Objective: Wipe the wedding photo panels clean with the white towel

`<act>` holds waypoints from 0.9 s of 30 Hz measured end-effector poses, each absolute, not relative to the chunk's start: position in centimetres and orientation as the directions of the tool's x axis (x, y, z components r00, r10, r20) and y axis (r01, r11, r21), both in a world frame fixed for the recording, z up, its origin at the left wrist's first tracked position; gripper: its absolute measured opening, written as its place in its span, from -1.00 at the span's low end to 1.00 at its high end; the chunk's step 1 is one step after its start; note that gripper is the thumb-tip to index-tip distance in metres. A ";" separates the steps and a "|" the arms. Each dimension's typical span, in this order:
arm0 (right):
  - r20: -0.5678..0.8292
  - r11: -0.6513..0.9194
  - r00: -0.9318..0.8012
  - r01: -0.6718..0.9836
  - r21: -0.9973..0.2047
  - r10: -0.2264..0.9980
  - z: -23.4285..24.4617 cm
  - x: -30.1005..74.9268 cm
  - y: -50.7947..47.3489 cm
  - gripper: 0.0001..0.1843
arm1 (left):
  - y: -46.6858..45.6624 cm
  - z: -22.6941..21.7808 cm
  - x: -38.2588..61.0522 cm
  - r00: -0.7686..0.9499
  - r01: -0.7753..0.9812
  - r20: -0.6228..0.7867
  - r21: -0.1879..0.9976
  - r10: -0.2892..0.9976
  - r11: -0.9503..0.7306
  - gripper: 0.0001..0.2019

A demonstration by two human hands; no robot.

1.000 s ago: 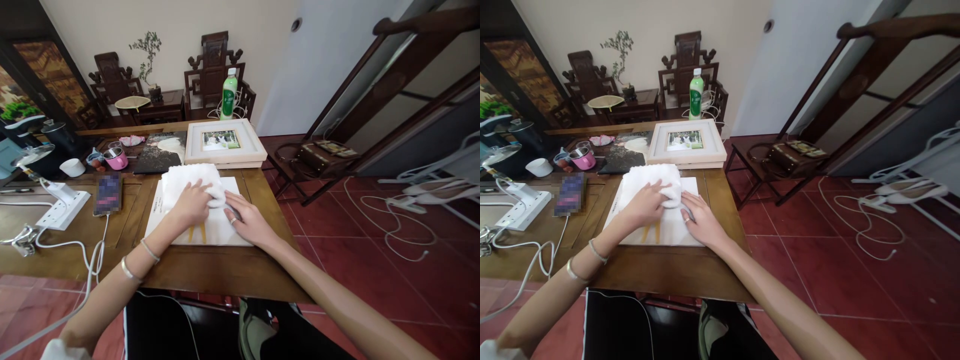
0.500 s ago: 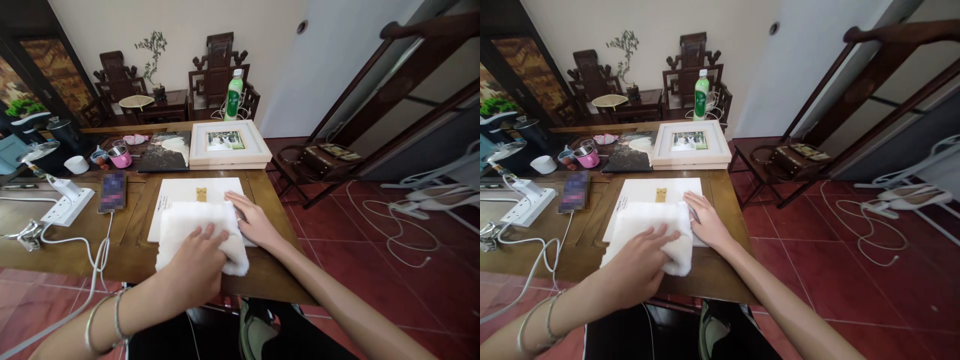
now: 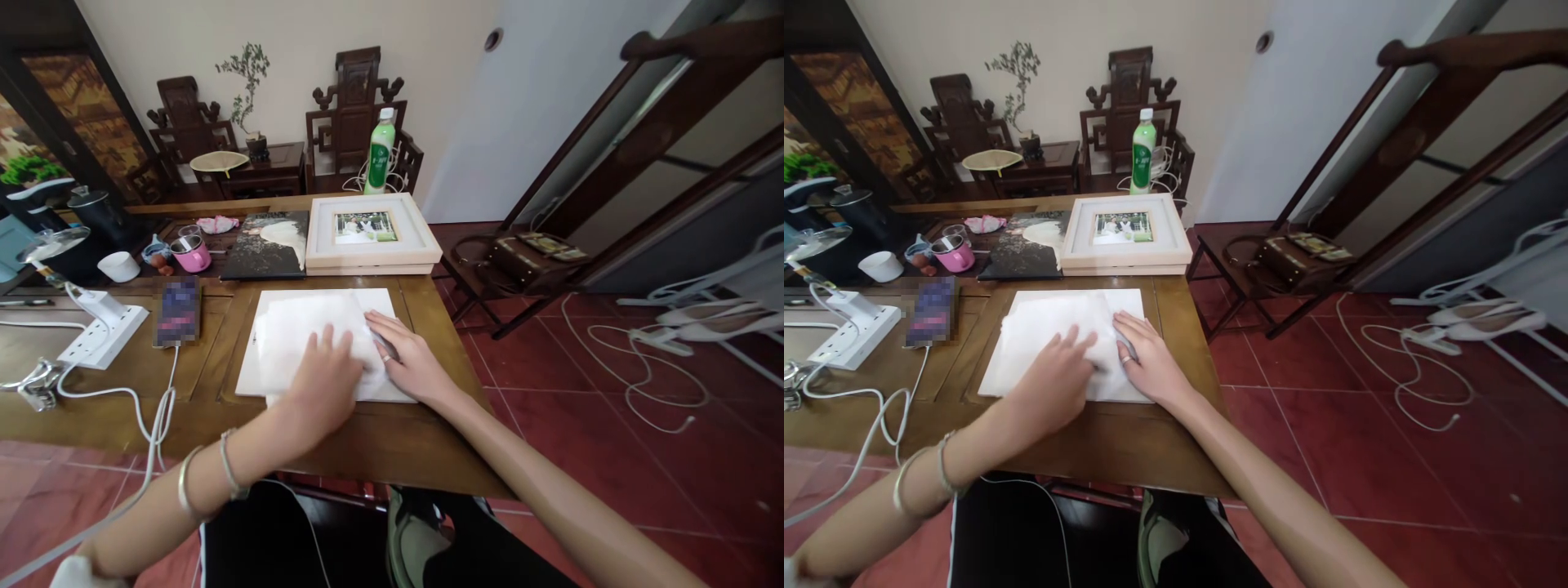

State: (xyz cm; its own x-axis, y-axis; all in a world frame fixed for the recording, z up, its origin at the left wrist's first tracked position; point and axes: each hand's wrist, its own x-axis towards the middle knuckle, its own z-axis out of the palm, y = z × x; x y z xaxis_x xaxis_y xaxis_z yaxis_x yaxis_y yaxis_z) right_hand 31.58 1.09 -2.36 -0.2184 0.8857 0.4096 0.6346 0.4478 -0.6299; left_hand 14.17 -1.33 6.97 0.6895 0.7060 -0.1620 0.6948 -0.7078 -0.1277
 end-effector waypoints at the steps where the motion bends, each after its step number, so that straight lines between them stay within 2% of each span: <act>1: 0.403 0.442 -0.217 0.638 -0.631 0.889 -2.3 31.6 1.1 -0.54 | -2.6 7.1 14.2 0.686 0.690 -0.192 -0.133 0.702 -0.711 -0.70; 6: 0.380 0.425 -0.218 0.643 -0.638 0.899 -2.0 31.5 1.0 -0.56 | -6.6 8.0 13.5 0.701 0.651 -0.335 -0.061 0.630 -0.757 -0.72; 14: 0.383 0.423 -0.211 0.645 -0.637 0.899 -2.1 31.5 1.0 -0.55 | -4.6 9.6 12.5 0.685 0.703 -0.315 0.047 0.657 -0.710 -0.63; 23: 0.408 0.443 -0.211 0.623 -0.644 0.889 -2.4 31.6 1.1 -0.56 | 0.7 8.5 12.7 0.685 0.724 -0.116 0.005 0.719 -0.690 -0.67; 25: 0.401 0.440 -0.214 0.625 -0.644 0.891 -2.3 31.6 1.1 -0.56 | 0.3 8.2 12.8 0.684 0.722 -0.137 -0.016 0.717 -0.692 -0.64; 27: 0.392 0.430 -0.210 0.631 -0.646 0.896 -2.2 31.5 1.0 -0.56 | -1.4 8.2 13.0 0.674 0.716 -0.217 -0.045 0.707 -0.696 -0.64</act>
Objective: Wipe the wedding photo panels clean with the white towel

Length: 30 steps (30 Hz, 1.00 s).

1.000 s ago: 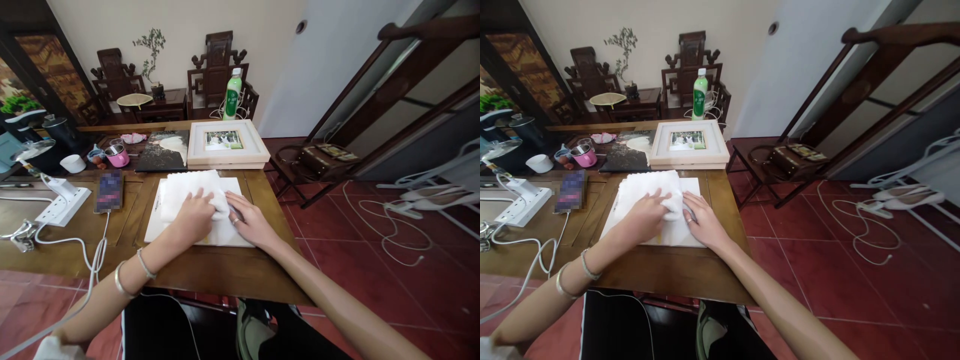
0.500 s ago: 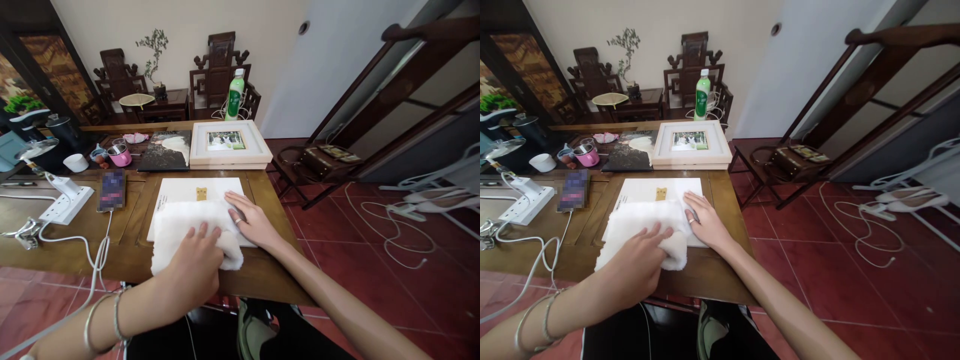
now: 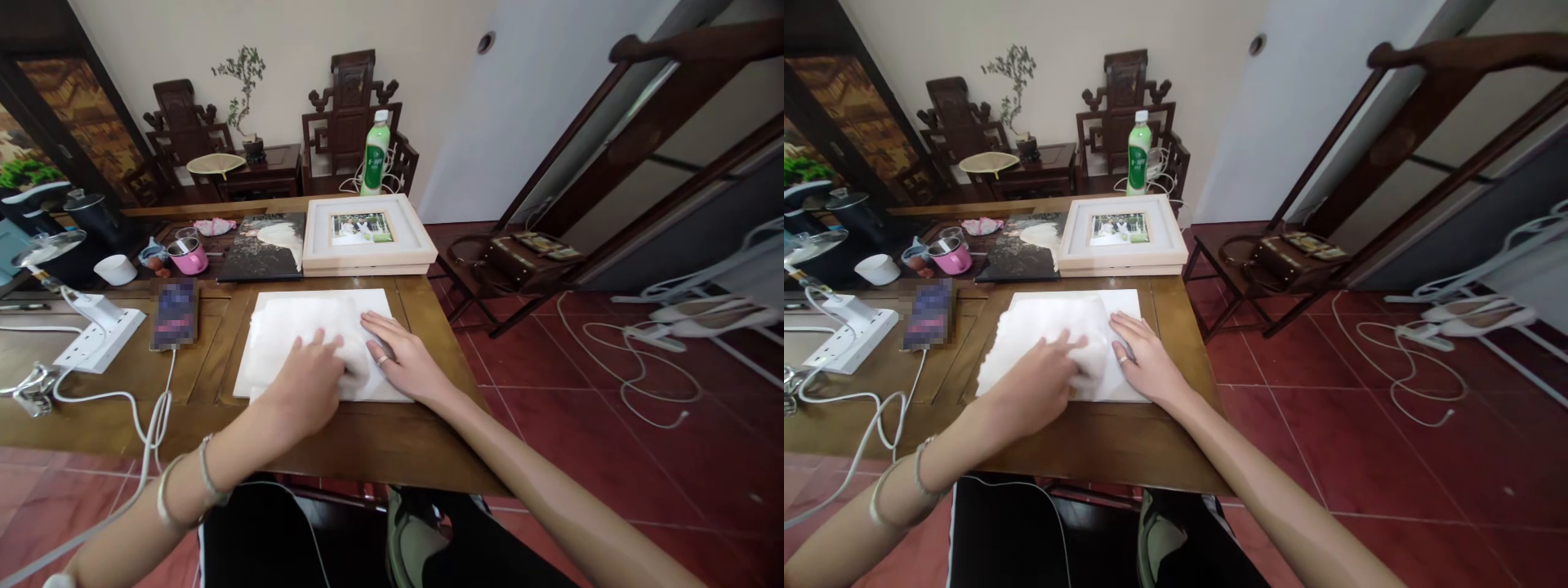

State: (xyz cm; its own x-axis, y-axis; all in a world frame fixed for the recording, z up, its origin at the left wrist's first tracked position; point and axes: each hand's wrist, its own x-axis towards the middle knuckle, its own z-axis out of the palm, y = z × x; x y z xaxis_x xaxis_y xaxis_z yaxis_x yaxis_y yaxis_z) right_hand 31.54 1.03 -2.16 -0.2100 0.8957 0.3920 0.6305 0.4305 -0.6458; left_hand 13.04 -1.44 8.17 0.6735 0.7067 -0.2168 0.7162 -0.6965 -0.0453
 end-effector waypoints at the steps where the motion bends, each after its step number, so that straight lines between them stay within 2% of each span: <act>1: 0.388 0.426 -0.208 0.632 -0.647 0.898 -2.1 31.5 1.0 -0.56 | -2.6 8.2 13.2 0.667 0.710 -0.264 -0.058 0.697 -0.701 -0.65; 5: 0.385 0.426 -0.210 0.630 -0.649 0.898 -1.9 31.4 0.9 -0.56 | -7.1 8.7 12.9 0.681 0.669 -0.373 -0.029 0.629 -0.742 -0.71; 10: 0.397 0.434 -0.205 0.608 -0.665 0.895 -2.0 31.5 0.9 -0.56 | -7.4 9.8 11.2 0.729 0.668 -0.291 0.104 0.619 -0.737 -0.75; 18: 0.392 0.422 -0.194 0.623 -0.658 0.899 -2.1 31.5 0.9 -0.57 | -4.0 9.4 10.5 0.669 0.743 -0.228 0.175 0.707 -0.646 -0.63; 23: 0.399 0.435 -0.209 0.630 -0.644 0.893 -2.1 31.5 1.0 -0.56 | -1.5 7.8 10.7 0.648 0.762 -0.171 0.154 0.743 -0.629 -0.57; 28: 0.402 0.431 -0.200 0.631 -0.645 0.893 -2.1 31.5 1.0 -0.57 | -2.8 7.7 11.4 0.642 0.762 -0.187 0.054 0.743 -0.645 -0.61; 30: 0.399 0.427 -0.197 0.632 -0.647 0.895 -2.1 31.4 0.9 -0.57 | -4.1 8.0 11.4 0.652 0.750 -0.224 0.047 0.724 -0.660 -0.64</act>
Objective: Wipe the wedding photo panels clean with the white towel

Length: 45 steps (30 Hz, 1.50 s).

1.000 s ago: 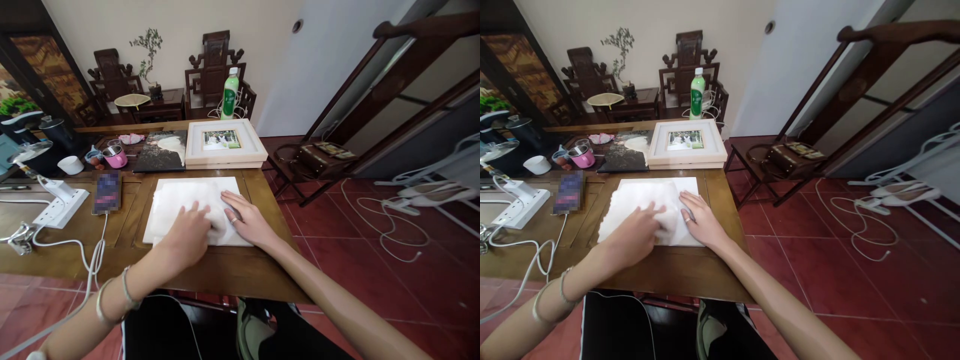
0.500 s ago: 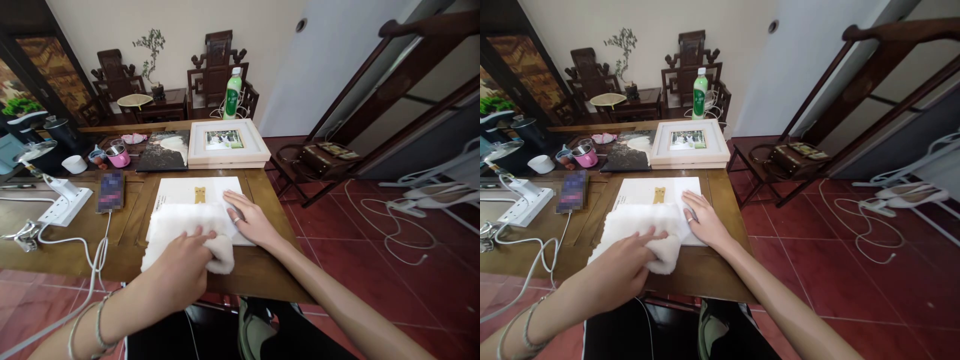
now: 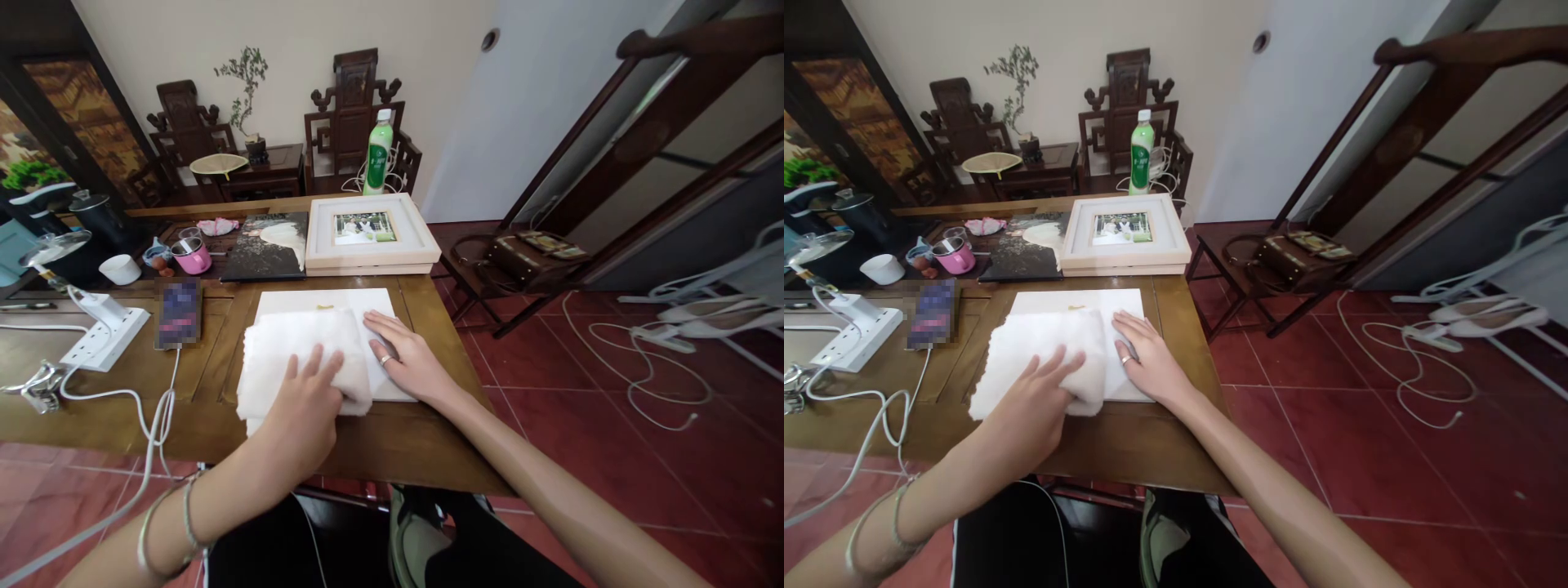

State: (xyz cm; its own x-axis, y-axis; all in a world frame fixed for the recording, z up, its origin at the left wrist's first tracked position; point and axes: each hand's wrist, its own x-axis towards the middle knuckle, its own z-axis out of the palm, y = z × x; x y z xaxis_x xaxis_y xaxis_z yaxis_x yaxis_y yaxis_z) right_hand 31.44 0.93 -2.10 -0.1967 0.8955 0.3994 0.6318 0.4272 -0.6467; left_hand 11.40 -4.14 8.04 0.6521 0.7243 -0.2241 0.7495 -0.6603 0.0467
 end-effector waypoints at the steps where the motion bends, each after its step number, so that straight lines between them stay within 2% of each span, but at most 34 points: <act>1: 0.398 0.426 -0.196 0.632 -0.648 0.896 -2.1 31.4 0.9 -0.57 | -4.8 8.2 11.3 0.659 0.741 -0.247 0.055 0.710 -0.669 -0.65; 6: 0.403 0.430 -0.193 0.616 -0.660 0.895 -2.0 31.4 0.9 -0.57 | -6.1 8.9 10.1 0.688 0.722 -0.248 0.134 0.682 -0.679 -0.65; 13: 0.381 0.419 -0.205 0.634 -0.650 0.902 -1.9 31.5 0.9 -0.56 | -3.3 8.2 8.4 0.646 0.761 -0.183 0.241 0.741 -0.603 -0.56; 20: 0.399 0.427 -0.194 0.619 -0.659 0.896 -2.0 31.4 0.9 -0.58 | -2.2 8.1 8.0 0.589 0.808 -0.187 0.178 0.786 -0.562 -0.54; 27: 0.390 0.417 -0.187 0.616 -0.668 0.902 -2.0 31.4 0.9 -0.57 | -5.5 9.1 8.4 0.580 0.807 -0.307 0.087 0.754 -0.585 -0.66; 30: 0.386 0.415 -0.191 0.624 -0.662 0.903 -1.9 31.4 0.9 -0.57 | -5.8 9.4 8.1 0.580 0.808 -0.324 0.110 0.747 -0.579 -0.63; 35: 0.385 0.416 -0.194 0.629 -0.657 0.902 -1.9 31.5 0.9 -0.57 | -4.2 8.8 6.8 0.596 0.803 -0.266 0.200 0.758 -0.561 -0.60; 40: 0.384 0.413 -0.191 0.629 -0.659 0.903 -2.0 31.5 0.9 -0.56 | -2.3 7.9 6.0 0.563 0.826 -0.198 0.165 0.802 -0.539 -0.62; 45: 0.387 0.418 -0.196 0.628 -0.656 0.901 -2.0 31.5 0.9 -0.56 | -3.4 8.2 5.8 0.563 0.827 -0.232 0.164 0.794 -0.538 -0.62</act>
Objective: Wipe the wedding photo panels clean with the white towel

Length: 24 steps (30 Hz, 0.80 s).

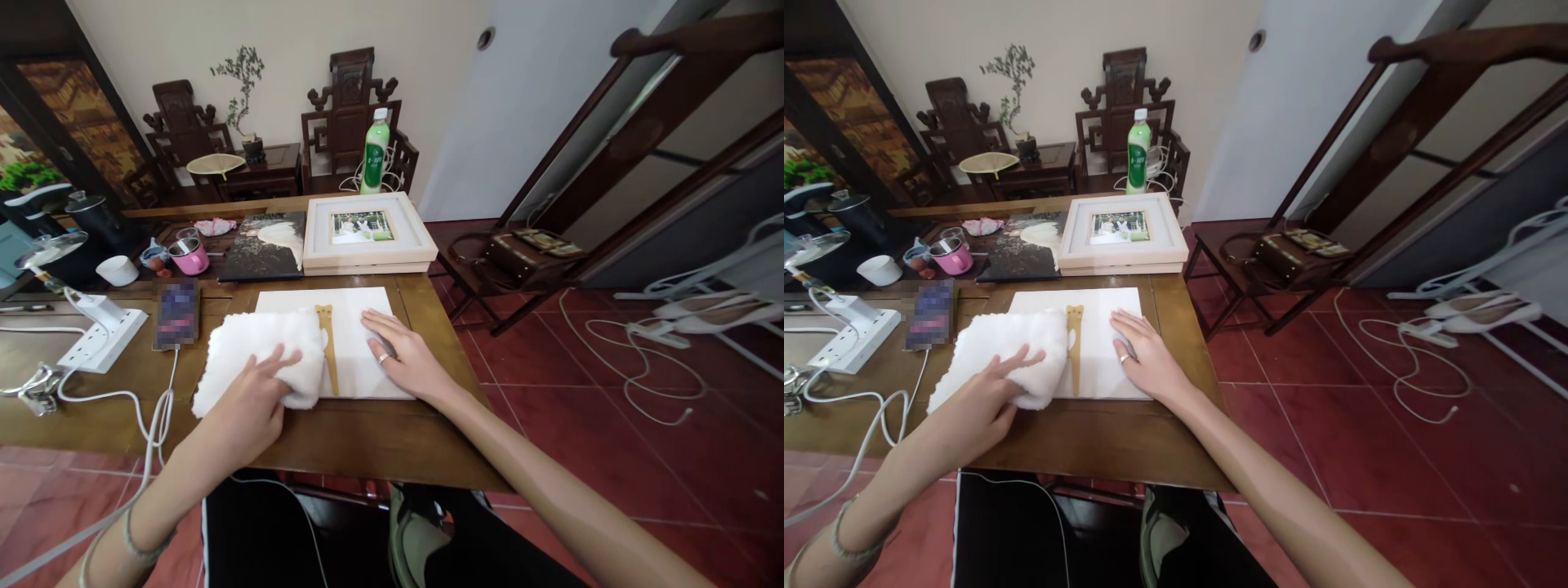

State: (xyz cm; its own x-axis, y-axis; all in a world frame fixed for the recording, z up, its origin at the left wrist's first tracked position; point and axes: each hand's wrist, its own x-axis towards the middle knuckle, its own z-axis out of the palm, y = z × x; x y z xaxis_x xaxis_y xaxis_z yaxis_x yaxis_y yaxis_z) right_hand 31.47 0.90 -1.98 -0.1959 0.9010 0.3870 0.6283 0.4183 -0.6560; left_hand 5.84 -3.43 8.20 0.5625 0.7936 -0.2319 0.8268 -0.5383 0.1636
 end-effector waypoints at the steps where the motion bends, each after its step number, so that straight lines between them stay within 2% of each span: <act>1: 0.389 0.420 -0.197 0.627 -0.656 0.900 -2.0 31.5 0.9 -0.56 | -4.1 8.4 5.8 0.572 0.820 -0.247 0.176 0.782 -0.544 -0.63; 4: 0.400 0.426 -0.191 0.620 -0.659 0.896 -2.2 31.5 0.9 -0.57 | -6.2 8.7 5.8 0.631 0.776 -0.267 0.235 0.728 -0.586 -0.64; 7: 0.408 0.429 -0.186 0.620 -0.657 0.894 -2.3 31.5 1.0 -0.58 | -7.5 8.8 5.9 0.684 0.728 -0.266 0.299 0.679 -0.617 -0.56; 13: 0.384 0.420 -0.204 0.639 -0.645 0.901 -2.0 31.4 0.9 -0.55 | -6.0 9.0 5.4 0.671 0.734 -0.265 0.375 0.693 -0.567 -0.60; 17: 0.381 0.416 -0.201 0.638 -0.649 0.903 -2.0 31.4 0.9 -0.55 | -3.1 8.9 5.7 0.630 0.771 -0.259 0.322 0.732 -0.550 -0.62; 24: 0.394 0.428 -0.205 0.634 -0.644 0.896 -2.1 31.4 1.0 -0.56 | -1.3 8.8 7.9 0.607 0.793 -0.223 0.223 0.763 -0.567 -0.51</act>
State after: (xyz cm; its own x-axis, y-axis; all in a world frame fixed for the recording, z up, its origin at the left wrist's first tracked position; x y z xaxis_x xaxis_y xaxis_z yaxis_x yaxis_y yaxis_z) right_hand 31.43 0.99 -2.14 -0.2046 0.8962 0.3937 0.6338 0.4278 -0.6444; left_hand 7.88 -1.26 8.81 0.6075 0.7625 -0.2226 0.7931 -0.5666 0.2234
